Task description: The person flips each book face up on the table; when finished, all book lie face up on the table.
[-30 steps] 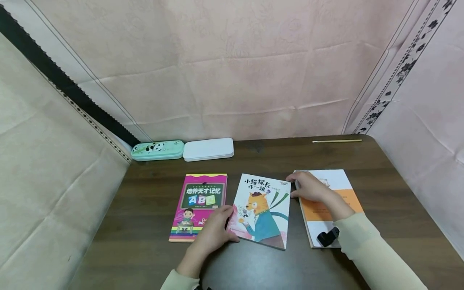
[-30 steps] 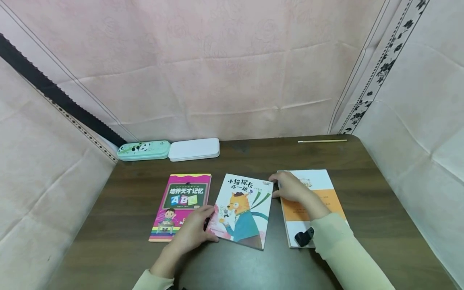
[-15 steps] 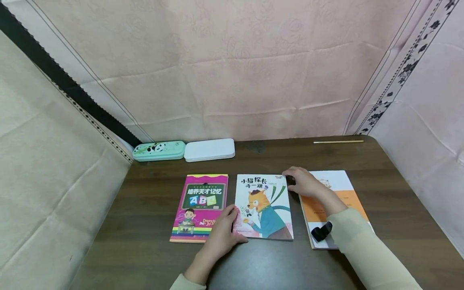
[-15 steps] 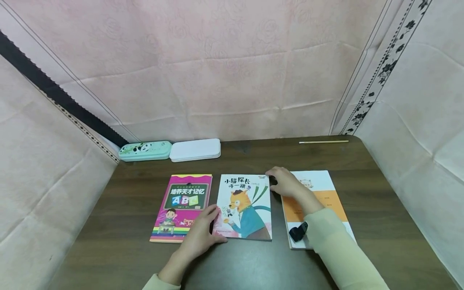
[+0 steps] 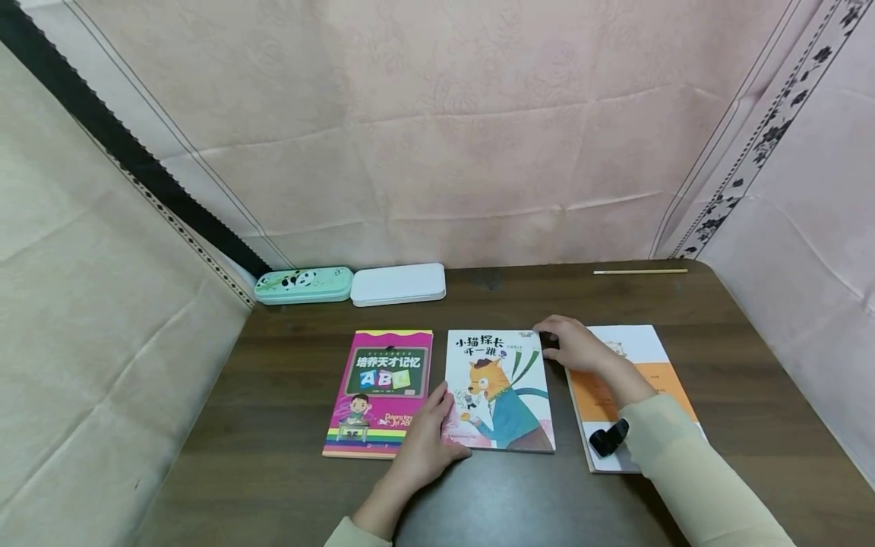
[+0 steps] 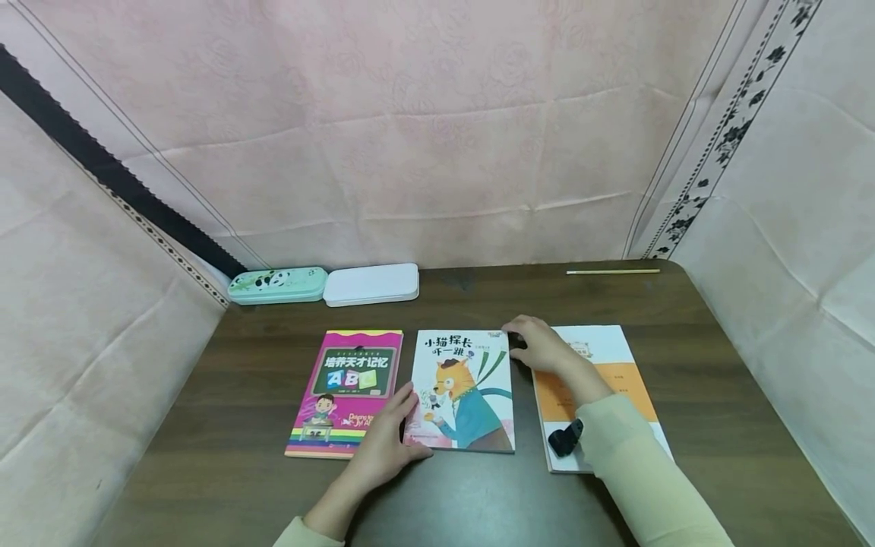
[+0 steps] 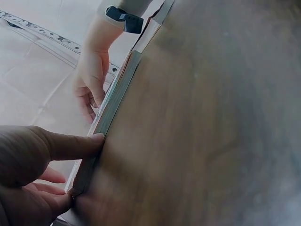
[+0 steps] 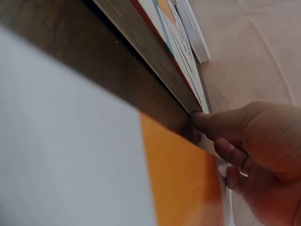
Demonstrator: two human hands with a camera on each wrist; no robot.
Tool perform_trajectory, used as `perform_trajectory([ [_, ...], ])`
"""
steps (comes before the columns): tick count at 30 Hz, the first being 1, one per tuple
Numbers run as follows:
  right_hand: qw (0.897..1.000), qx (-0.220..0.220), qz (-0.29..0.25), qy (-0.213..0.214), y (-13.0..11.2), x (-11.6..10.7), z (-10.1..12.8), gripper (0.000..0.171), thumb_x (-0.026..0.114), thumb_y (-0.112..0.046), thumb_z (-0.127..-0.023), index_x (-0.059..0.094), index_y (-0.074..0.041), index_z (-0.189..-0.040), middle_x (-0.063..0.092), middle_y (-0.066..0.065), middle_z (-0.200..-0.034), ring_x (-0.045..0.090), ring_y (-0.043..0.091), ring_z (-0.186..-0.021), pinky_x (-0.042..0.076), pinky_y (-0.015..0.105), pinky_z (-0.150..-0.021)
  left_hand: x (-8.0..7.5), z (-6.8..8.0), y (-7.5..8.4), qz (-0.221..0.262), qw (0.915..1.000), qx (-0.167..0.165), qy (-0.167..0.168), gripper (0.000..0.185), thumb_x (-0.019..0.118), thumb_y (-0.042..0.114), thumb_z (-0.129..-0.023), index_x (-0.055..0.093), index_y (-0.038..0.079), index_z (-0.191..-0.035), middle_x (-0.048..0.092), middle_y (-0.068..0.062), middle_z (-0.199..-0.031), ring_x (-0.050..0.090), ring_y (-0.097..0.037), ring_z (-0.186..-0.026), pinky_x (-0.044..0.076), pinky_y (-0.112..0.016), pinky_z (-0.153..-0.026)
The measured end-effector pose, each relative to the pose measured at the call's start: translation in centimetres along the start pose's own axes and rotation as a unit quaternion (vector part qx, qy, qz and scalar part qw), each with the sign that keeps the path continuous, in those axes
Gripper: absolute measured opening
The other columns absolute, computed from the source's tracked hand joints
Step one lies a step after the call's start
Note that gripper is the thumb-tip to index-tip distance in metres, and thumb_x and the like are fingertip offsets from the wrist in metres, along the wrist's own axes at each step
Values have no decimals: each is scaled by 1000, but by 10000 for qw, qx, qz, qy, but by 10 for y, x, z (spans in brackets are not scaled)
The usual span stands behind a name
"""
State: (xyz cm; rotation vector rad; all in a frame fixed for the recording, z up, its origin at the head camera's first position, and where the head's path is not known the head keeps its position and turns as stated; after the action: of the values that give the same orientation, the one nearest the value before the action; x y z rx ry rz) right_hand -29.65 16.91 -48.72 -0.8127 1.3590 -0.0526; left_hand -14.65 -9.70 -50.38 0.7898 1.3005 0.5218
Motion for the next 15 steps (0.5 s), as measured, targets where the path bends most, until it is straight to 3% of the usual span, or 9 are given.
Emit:
perform_trajectory([
  [6, 9987, -66, -444, 254, 2, -12, 12, 36, 62, -6, -100, 60, 0, -136, 60, 18, -129, 60, 33, -108, 57, 49, -88, 2, 1, 3, 35, 10000, -3, -63, 95, 91, 23, -76, 41, -2, -152, 23, -17, -165, 29, -42, -147, 38, -57, -112],
  [15, 9970, 167, -601, 460, 14, -41, 35, 43, 62, -14, -102, 53, -1, -143, 58, 19, -134, 58, 38, -116, 54, 56, -94, 0, 0, 11, -150, 9994, 279, 135, 92, 89, 32, -79, 43, 2, -152, 27, -17, -164, 33, -39, -145, 43, -53, -110],
])
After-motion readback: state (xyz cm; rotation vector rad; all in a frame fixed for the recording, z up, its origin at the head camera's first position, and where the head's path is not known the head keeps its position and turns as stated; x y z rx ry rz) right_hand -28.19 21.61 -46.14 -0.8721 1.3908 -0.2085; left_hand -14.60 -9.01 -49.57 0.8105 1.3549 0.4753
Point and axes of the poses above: each hand's wrist, its own z-axis away from the middle knuckle, its own x-axis out of the palm, y = z × x, the point moved 5 cm from there along -z, towards the middle knuckle
